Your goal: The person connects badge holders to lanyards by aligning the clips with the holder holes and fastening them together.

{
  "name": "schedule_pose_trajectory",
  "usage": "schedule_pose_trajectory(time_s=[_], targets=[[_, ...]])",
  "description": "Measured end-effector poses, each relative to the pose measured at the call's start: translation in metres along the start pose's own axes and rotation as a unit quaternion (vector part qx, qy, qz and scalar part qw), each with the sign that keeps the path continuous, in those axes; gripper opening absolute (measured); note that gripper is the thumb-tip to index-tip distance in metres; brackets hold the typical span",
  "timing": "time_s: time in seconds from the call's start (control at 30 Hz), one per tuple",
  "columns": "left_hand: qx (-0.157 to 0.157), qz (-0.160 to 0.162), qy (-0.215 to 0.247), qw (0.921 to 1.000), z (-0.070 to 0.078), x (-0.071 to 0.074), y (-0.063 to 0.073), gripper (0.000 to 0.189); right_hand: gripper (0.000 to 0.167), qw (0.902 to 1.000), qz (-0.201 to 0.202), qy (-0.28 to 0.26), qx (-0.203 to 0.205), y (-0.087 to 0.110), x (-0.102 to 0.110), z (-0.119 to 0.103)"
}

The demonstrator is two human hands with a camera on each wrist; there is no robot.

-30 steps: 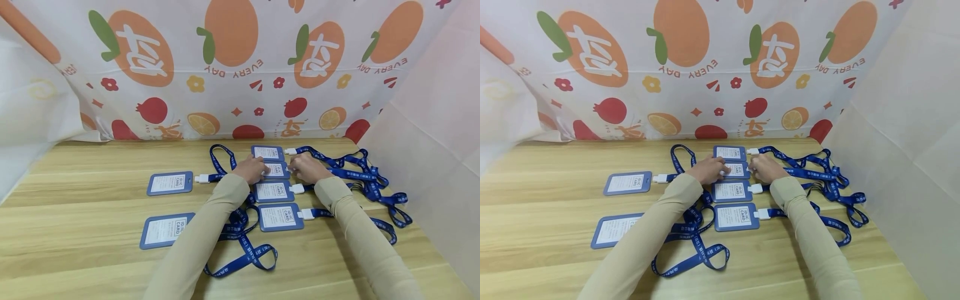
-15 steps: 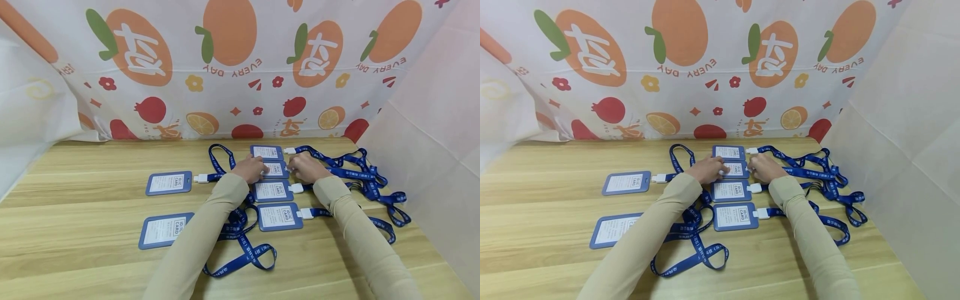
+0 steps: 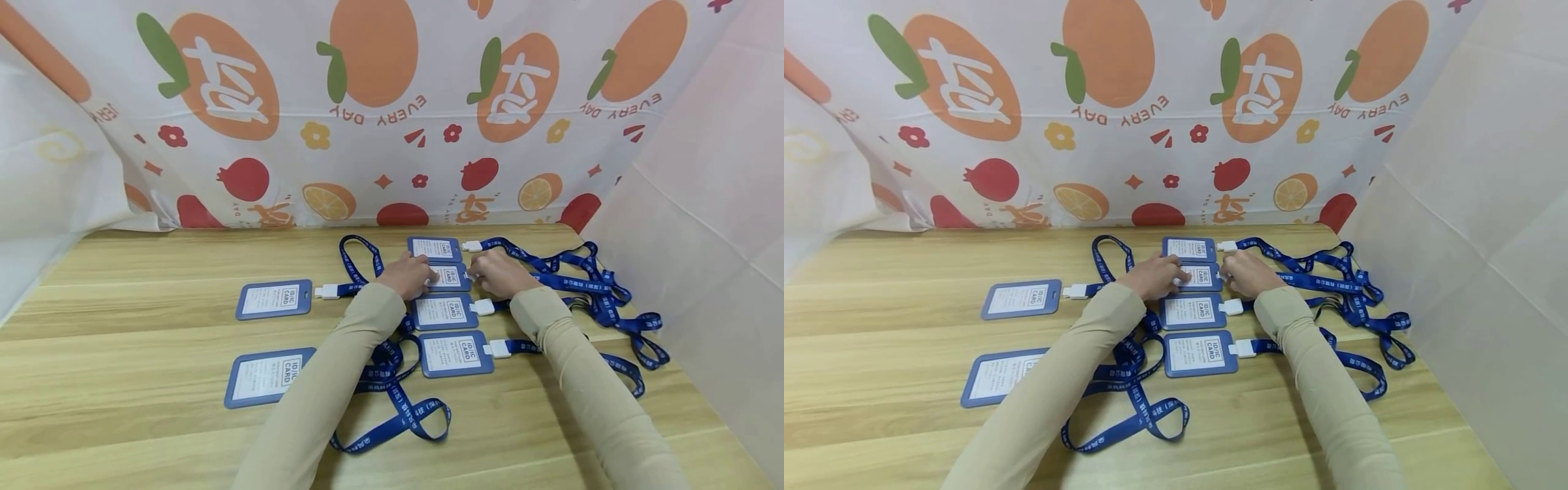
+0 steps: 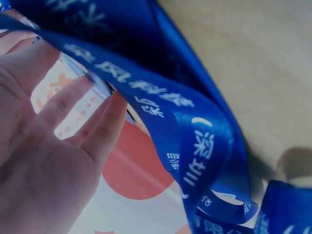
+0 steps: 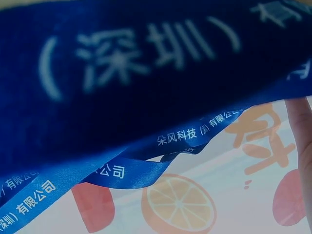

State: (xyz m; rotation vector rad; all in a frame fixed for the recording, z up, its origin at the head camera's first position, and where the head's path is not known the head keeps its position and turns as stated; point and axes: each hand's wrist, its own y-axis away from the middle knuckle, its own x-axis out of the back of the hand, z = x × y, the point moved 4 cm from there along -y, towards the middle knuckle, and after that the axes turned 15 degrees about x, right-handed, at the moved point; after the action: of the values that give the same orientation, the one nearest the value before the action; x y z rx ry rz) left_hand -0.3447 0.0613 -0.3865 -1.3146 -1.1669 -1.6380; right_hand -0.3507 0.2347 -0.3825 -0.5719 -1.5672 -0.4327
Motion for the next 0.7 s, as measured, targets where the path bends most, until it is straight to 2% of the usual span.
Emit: schedule_pose_trajectory(time_s=[0.4,0.7], targets=[[-0.002,-0.001,-0.005,1.0,0.0009,0.0009,0.0011,0.041,0.021,0.9998,-0.014,0.006,-0.012,-0.001,-0.002,-0.0008],[-0.009,0.001,-0.016,0.9998,-0.0006,-0.0007,-0.0022,0.041,0.021,0.9999,-0.013,0.009,0.002,-0.0045,-0.0017,-0.0013]])
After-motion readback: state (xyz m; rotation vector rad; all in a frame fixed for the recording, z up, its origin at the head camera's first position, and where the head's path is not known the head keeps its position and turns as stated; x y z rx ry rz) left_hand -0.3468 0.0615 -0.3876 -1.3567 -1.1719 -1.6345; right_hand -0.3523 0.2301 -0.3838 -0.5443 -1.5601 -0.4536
